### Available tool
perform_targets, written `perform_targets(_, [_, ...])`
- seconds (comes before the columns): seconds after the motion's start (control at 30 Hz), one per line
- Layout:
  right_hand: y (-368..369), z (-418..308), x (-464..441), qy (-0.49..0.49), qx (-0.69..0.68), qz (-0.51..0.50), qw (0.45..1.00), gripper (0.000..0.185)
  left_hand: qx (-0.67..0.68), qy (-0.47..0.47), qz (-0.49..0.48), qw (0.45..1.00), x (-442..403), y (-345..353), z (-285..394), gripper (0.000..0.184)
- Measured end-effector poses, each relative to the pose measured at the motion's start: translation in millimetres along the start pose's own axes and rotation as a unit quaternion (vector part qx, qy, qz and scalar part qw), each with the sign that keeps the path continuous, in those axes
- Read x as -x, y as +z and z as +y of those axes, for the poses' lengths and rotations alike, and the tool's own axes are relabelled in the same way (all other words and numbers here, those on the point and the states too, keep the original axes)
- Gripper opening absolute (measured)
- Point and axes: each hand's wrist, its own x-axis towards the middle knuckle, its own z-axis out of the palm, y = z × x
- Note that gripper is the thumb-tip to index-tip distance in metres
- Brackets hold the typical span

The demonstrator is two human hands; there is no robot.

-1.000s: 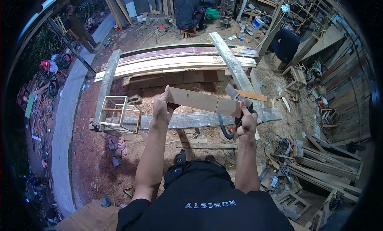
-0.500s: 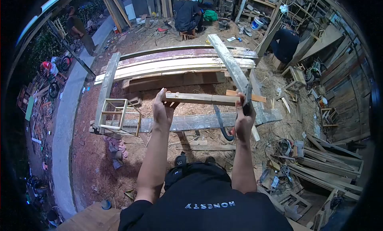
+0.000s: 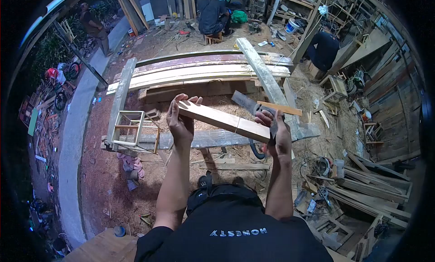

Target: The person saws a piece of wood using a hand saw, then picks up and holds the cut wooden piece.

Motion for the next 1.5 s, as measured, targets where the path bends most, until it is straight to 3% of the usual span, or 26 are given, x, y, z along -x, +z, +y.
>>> perform_targets(0.07, [0.6,1.5,3.3,-0.054,0.125,0.022,0.99,0.047,0.017,0.01,0.001,1.0,-0.6,-0.7,0.6,0.036])
perform_targets(0.1, [-4.0,1.8,3.0,-0.055,0.124,0.023,0.99,0.047,0.016,0.015,-0.002,1.0,-1.5,-0.8,1.4,0.036])
perform_targets(0.17, [-22.2,7.4,-5.3,-0.018,0.283,0.044,0.958,0.051,0.017,0.021,-0.007,1.0,-2.5,0.6,3.1,0.035])
perform_targets(0.23, [-25.5,15.8,-9.3,-0.055,0.268,0.045,0.961,0.049,0.014,0.036,-0.017,0.999,-4.5,4.5,5.3,0.033])
perform_targets(0.3, [-27.5,17.5,-5.8,-0.013,0.178,0.061,0.982,0.048,-0.003,0.046,-0.017,0.999,-5.2,4.4,5.5,0.031])
perform_targets(0.33, [-24.2,18.8,-7.6,-0.04,0.117,0.054,0.991,0.042,-0.02,0.05,-0.018,0.998,-4.9,4.0,5.1,0.03])
perform_targets(0.5, [-15.3,5.8,2.6,0.012,0.137,0.018,0.99,0.03,-0.012,0.084,-0.076,0.994,-9.4,-0.6,1.5,0.027])
perform_targets(0.57, [-12.3,12.9,3.0,-0.098,0.079,-0.001,0.992,0.027,-0.07,0.033,-0.036,0.996,-8.4,4.2,4.5,0.029])
perform_targets(0.63, [-13.2,11.0,4.4,-0.1,0.071,0.01,0.992,0.027,-0.103,0.016,0.006,0.995,-5.7,13.3,9.7,0.032])
perform_targets(0.7, [-18.0,11.2,4.0,-0.1,0.063,0.023,0.993,0.028,-0.161,-0.086,0.027,0.983,-4.1,14.1,13.0,0.036])
perform_targets(0.83, [-21.3,13.8,-0.3,-0.114,0.041,0.045,0.992,0.029,-0.093,-0.176,0.023,0.98,5.6,7.3,9.6,0.042])
perform_targets(0.93, [-26.1,17.1,-1.6,-0.13,0.045,0.08,0.987,0.029,-0.103,-0.168,0.055,0.979,13.1,21.1,8.5,0.046])
perform_targets(1.03, [-29.6,16.9,-0.6,-0.087,0.036,0.07,0.993,0.03,-0.079,-0.165,0.065,0.981,15.6,12.0,3.7,0.047])
perform_targets(1.2, [-16.4,23.7,3.1,-0.144,0.015,0.092,0.985,0.03,-0.064,-0.163,0.094,0.98,18.7,4.5,-2.6,0.045])
perform_targets(1.3, [-28.5,30.2,-5.4,-0.129,0.034,0.123,0.983,0.032,-0.058,-0.155,0.109,0.98,22.1,-4.2,-7.8,0.041])
perform_targets(1.37, [-30.3,28.2,-6.2,-0.113,0.039,0.121,0.985,0.033,-0.038,-0.165,0.095,0.981,20.4,-24.4,-15.5,0.038])
perform_targets(1.43, [-42.5,38.0,-14.5,-0.035,-0.044,0.106,0.993,0.032,-0.055,-0.168,0.065,0.982,11.4,-24.1,-7.4,0.037])
perform_targets(1.5, [-53.5,49.7,-16.1,-0.045,-0.023,0.123,0.991,0.032,-0.071,-0.173,0.035,0.982,12.2,-16.3,2.6,0.036])
